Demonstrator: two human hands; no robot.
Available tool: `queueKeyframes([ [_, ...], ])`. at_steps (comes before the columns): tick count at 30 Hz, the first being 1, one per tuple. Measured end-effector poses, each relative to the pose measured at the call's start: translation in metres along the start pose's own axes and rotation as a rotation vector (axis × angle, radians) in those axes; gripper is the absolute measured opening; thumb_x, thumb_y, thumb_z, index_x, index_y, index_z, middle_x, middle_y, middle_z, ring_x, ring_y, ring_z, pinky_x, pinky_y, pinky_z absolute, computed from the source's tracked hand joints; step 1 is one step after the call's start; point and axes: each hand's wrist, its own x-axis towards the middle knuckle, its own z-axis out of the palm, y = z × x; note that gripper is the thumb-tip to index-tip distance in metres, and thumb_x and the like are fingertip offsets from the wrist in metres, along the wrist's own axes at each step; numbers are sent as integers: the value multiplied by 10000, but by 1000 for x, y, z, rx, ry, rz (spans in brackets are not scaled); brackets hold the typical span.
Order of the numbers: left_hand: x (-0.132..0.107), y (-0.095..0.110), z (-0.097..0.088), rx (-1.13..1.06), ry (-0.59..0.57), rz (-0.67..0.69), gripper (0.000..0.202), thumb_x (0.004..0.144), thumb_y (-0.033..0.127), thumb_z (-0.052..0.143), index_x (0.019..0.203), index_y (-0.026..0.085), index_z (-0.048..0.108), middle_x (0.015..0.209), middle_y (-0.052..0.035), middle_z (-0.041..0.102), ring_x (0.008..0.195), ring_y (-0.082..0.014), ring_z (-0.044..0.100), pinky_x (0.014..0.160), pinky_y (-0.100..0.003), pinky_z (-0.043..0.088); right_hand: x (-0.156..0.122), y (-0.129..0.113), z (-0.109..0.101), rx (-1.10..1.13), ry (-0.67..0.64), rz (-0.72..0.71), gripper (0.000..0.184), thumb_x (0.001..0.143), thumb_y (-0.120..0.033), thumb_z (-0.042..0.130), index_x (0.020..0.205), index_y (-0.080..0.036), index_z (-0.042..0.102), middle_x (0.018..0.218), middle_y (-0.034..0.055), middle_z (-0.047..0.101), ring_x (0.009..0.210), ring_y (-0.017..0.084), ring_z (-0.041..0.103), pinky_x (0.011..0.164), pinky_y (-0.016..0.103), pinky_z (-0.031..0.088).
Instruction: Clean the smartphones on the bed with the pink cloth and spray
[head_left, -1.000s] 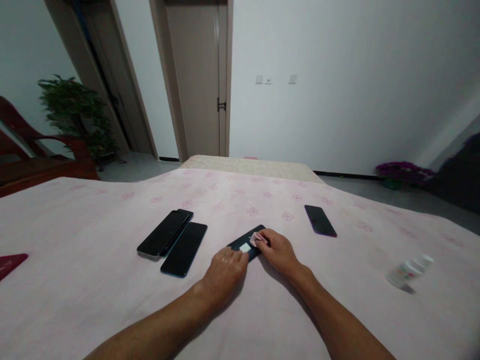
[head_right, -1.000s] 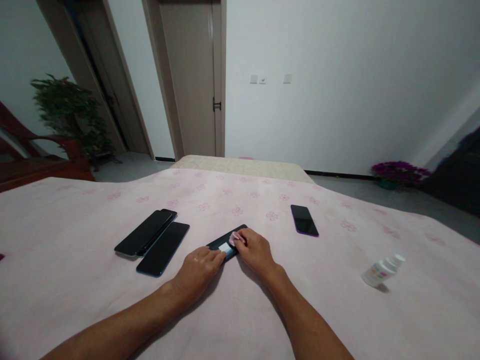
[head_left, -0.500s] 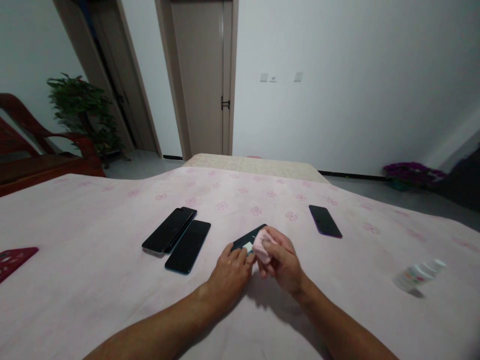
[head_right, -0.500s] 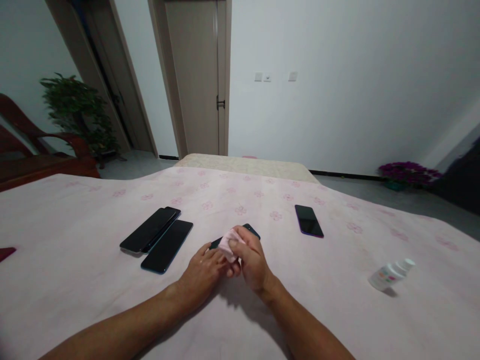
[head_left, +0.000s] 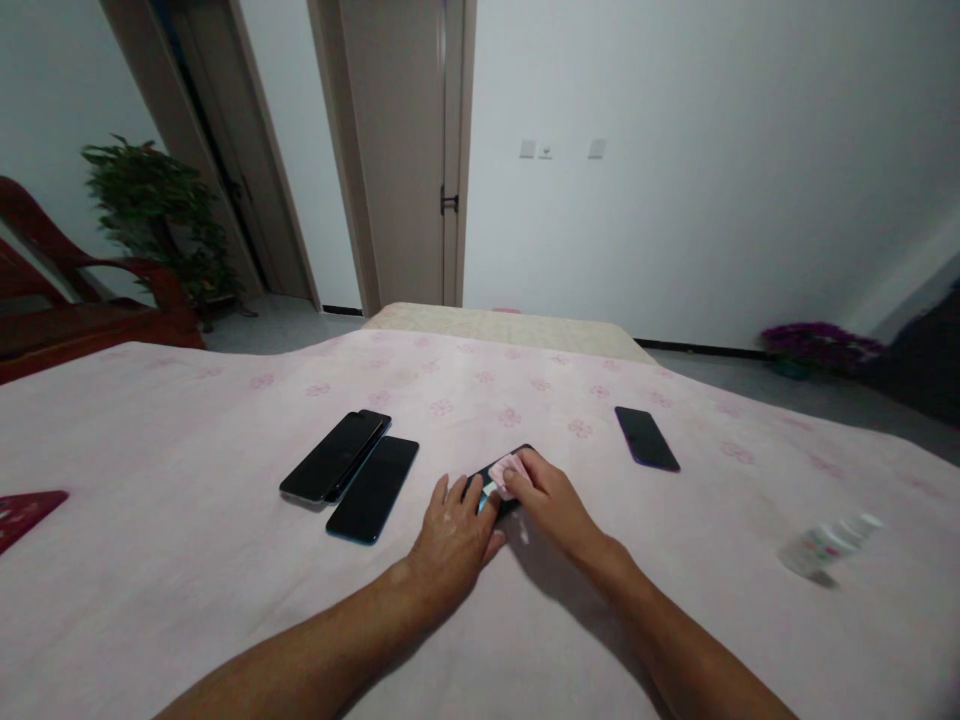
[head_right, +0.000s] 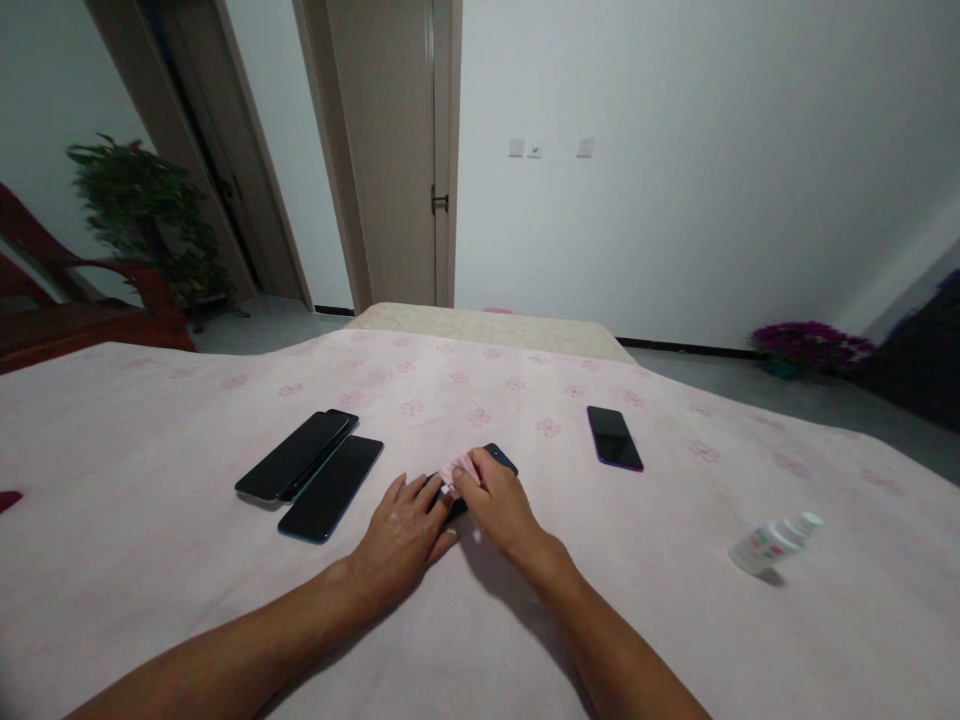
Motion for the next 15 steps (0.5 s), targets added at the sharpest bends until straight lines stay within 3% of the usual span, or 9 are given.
queueKeyframes([
  [3,4,1,-4,2,-30,-49,541,881,393,683,1348,167,530,1359,-166,583,1274,-326,533,1097,-529,394,1,14,-2,-441,35,-105,235,918,-322,512,709,-215,495,727,11,566,664,159,474,628,282,312],
  [6,9,-1,-8,-9,-86,-66,549,851,374,723,1312,134,547,1269,-169,627,1187,-323,583,1012,-488,469,4,26,-4,-632,33,-186,234,949,-311,484,742,-212,528,779,32,613,698,165,518,642,283,320],
  [9,12,-4,-11,-8,-103,-73,513,848,358,726,1273,119,567,1232,-176,643,1157,-332,598,975,-489,492,9,38,-12,-765,118,-164,234,972,-302,452,793,-207,569,797,47,640,722,180,549,636,290,312],
  [11,11,-5,-13,-18,-84,-49,467,869,341,700,1263,122,576,1264,-178,633,1173,-328,596,1027,-512,459,13,47,-18,-806,187,-142,246,976,-311,449,801,-203,585,793,56,650,736,189,562,635,295,309],
  [15,3,1,-20,-163,-84,176,414,928,364,620,1282,153,584,1390,-150,583,1342,-307,494,1174,-511,318,14,59,-22,-733,265,-115,211,955,-332,482,851,-204,612,814,53,667,749,187,574,657,292,336],
])
